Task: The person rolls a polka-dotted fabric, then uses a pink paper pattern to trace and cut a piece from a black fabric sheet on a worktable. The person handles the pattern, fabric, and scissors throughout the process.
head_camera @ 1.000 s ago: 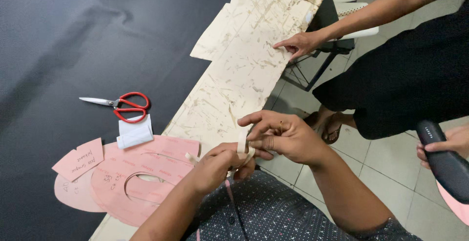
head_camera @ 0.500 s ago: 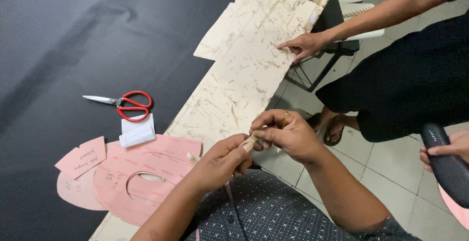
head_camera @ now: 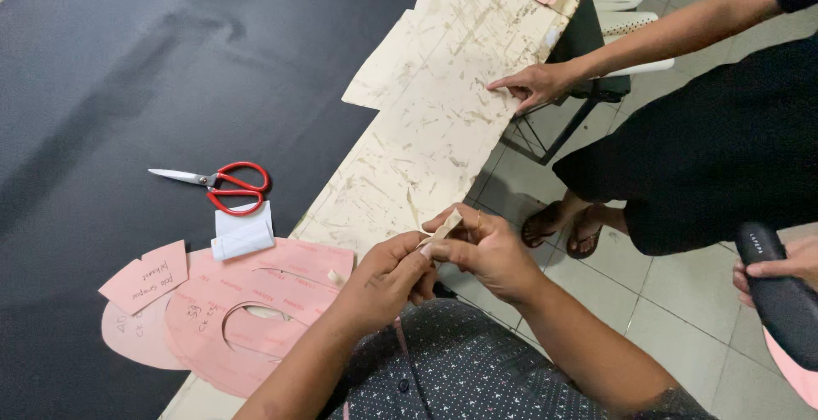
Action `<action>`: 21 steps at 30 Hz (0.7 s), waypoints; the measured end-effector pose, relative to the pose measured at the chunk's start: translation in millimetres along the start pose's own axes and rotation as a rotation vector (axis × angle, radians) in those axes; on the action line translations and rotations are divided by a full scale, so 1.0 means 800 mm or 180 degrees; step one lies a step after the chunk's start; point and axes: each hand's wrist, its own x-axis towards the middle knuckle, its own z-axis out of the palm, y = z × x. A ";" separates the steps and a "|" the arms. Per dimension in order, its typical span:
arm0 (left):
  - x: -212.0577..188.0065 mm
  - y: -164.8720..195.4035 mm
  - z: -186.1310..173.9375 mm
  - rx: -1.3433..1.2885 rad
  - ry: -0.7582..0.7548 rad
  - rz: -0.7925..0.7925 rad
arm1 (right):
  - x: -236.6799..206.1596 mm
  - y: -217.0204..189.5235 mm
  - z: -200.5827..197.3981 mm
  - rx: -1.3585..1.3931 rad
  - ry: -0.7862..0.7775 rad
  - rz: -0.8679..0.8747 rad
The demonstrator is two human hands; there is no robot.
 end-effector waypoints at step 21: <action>-0.042 -0.081 -0.116 0.0497 0.1815 -0.0224 | 0.013 -0.067 -0.176 0.0850 0.2745 -0.2048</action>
